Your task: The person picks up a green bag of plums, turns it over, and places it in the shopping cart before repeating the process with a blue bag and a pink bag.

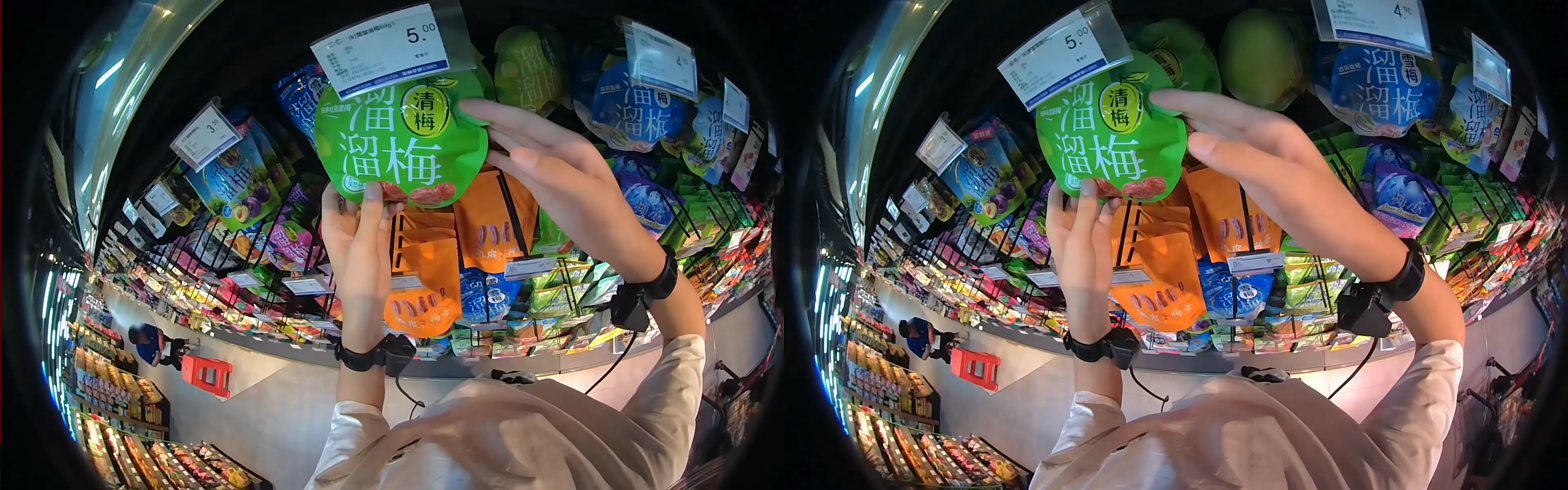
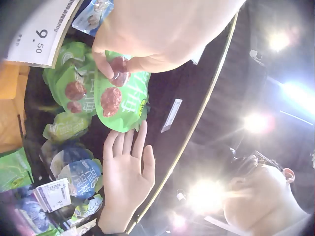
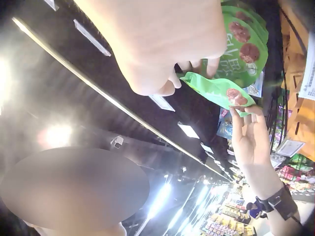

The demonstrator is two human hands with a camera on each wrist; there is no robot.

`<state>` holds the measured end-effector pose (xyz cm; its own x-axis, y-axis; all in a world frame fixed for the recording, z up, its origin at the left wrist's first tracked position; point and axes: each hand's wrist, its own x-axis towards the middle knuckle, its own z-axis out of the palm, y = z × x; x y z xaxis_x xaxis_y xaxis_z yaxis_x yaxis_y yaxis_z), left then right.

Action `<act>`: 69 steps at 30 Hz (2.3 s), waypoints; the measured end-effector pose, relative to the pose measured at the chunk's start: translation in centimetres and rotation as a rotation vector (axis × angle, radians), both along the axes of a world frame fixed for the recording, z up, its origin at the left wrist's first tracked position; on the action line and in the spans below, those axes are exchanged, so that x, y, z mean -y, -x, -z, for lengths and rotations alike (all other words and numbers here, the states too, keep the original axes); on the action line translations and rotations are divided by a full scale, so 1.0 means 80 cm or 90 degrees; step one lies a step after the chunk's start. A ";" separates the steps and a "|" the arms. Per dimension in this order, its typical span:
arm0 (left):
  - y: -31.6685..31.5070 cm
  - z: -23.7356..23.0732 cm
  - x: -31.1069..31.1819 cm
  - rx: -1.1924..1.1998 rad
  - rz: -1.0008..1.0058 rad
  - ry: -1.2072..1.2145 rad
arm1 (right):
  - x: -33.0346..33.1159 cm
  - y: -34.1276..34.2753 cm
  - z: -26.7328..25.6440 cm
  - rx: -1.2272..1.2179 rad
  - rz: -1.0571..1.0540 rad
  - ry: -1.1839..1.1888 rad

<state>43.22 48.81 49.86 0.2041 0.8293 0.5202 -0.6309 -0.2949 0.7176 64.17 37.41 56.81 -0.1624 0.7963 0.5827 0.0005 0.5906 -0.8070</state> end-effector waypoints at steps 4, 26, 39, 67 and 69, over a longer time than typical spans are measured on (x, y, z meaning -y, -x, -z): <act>0.003 0.001 -0.007 -0.007 0.034 -0.009 | 0.002 0.003 -0.006 -0.109 -0.073 0.055; -0.012 0.008 0.001 -0.044 0.041 -0.032 | -0.038 -0.005 0.002 -0.208 -0.072 0.011; -0.010 0.014 -0.008 -0.057 0.087 0.016 | -0.024 -0.006 0.005 -0.162 -0.029 0.041; -0.023 0.012 0.031 -0.048 -0.016 0.022 | 0.062 -0.033 0.025 0.001 0.099 0.001; -0.025 0.012 0.032 -0.064 -0.019 0.033 | 0.082 -0.036 0.032 0.046 0.139 -0.013</act>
